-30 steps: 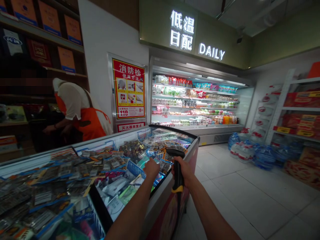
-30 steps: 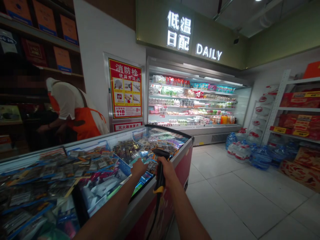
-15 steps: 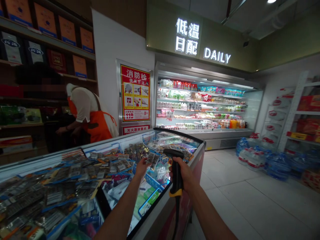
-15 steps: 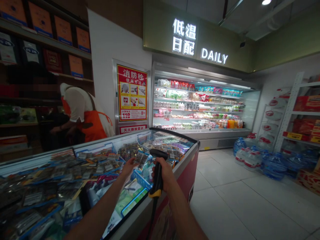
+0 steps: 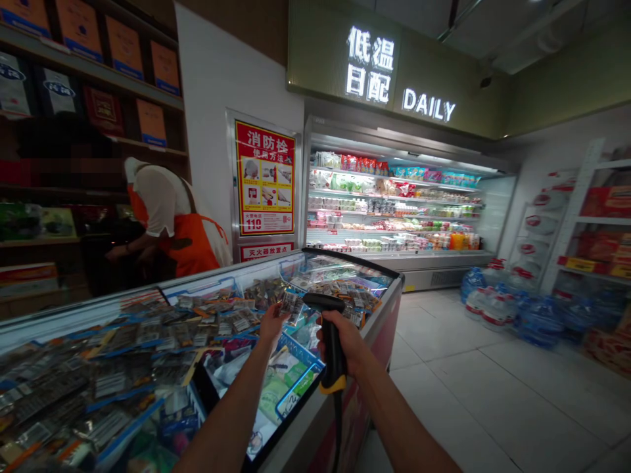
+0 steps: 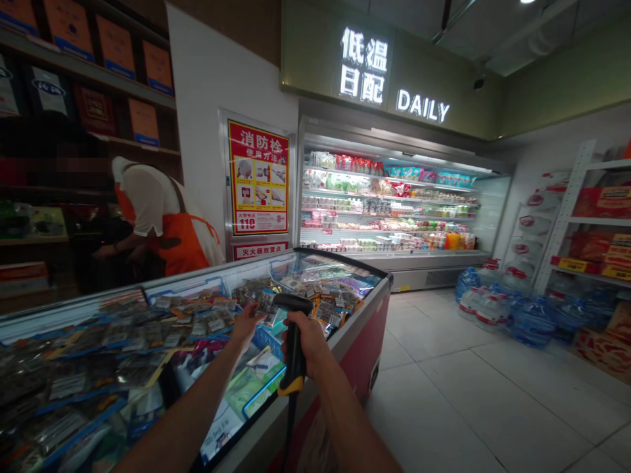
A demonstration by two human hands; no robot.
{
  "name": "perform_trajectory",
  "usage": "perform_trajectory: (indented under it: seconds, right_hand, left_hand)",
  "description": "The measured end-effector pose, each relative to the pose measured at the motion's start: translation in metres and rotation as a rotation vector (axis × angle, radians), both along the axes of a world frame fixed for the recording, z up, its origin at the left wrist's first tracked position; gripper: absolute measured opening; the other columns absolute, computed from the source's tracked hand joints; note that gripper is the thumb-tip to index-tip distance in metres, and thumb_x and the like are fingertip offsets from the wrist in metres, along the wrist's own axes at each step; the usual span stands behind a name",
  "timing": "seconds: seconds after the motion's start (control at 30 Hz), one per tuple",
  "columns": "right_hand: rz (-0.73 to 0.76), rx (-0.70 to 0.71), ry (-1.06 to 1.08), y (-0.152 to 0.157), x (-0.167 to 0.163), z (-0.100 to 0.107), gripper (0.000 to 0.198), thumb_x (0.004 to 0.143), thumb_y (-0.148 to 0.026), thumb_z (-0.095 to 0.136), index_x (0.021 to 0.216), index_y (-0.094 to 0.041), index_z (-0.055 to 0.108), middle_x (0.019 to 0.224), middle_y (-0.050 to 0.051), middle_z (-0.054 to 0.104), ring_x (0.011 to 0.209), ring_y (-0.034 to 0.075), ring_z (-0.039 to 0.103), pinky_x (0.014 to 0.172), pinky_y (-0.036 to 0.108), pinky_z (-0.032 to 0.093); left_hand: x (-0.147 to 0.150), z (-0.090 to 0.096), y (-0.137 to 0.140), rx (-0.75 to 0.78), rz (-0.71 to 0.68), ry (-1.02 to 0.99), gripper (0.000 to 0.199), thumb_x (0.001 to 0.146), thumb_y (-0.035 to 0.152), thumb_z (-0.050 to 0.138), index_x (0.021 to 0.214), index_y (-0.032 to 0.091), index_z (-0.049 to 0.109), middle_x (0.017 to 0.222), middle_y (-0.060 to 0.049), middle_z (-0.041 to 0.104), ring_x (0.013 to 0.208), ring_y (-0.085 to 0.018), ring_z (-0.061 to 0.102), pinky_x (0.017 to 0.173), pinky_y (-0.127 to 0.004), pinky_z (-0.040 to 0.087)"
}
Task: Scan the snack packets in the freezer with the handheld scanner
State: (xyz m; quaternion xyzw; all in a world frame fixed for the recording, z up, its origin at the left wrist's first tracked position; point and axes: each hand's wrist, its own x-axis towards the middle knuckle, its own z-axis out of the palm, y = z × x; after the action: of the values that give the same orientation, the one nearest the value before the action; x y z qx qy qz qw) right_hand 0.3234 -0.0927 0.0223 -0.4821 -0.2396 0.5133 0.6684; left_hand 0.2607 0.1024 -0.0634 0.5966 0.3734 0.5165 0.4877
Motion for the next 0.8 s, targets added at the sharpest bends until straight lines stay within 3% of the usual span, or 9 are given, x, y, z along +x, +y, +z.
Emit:
perform_trajectory:
  seconds: [0.13, 0.37, 0.6, 0.8]
  right_hand:
    - [-0.038, -0.009, 0.018, 0.001, 0.009, -0.001, 0.020, 0.068, -0.036, 0.050, 0.070, -0.016, 0.050, 0.044, -0.004, 0.048, 0.035, 0.009, 0.045, 0.034, 0.021, 0.034]
    - [-0.121, -0.020, 0.059, -0.005, 0.029, -0.004, 0.021, 0.069, -0.037, 0.050, 0.066, -0.017, 0.049, 0.044, -0.004, 0.047, 0.035, 0.009, 0.045, 0.034, 0.021, 0.035]
    - [-0.188, -0.027, 0.069, -0.013, 0.049, -0.010, 0.021, 0.069, -0.037, 0.050, 0.066, -0.016, 0.050, 0.044, -0.003, 0.048, 0.034, 0.008, 0.044, 0.034, 0.021, 0.034]
    - [-0.271, -0.022, 0.062, -0.020, 0.074, -0.015, 0.020, 0.070, -0.035, 0.051, 0.066, -0.016, 0.050, 0.042, -0.003, 0.048, 0.034, 0.009, 0.043, 0.034, 0.021, 0.033]
  left_hand:
    - [-0.011, 0.006, 0.005, 0.044, 0.036, 0.168, 0.032, 0.063, 0.010, 0.055, 0.095, 0.016, 0.055, 0.085, -0.005, 0.065, 0.078, -0.018, 0.060, 0.070, -0.028, 0.044]
    - [-0.041, 0.022, -0.001, 0.251, 0.346, 0.733, 0.047, 0.074, 0.018, 0.046, 0.121, 0.019, 0.044, 0.107, -0.013, 0.056, 0.096, -0.028, 0.053, 0.073, -0.035, 0.041]
    - [-0.065, 0.024, 0.004, 0.422, 0.456, 1.050, 0.032, 0.079, 0.021, 0.039, 0.103, 0.017, 0.059, 0.103, -0.014, 0.055, 0.100, -0.029, 0.046, 0.076, -0.036, 0.039]
    - [-0.063, 0.029, 0.003, 0.335, 0.547, 1.041, 0.029, 0.078, 0.026, 0.041, 0.099, 0.019, 0.060, 0.105, -0.012, 0.055, 0.099, -0.030, 0.046, 0.075, -0.042, 0.039]
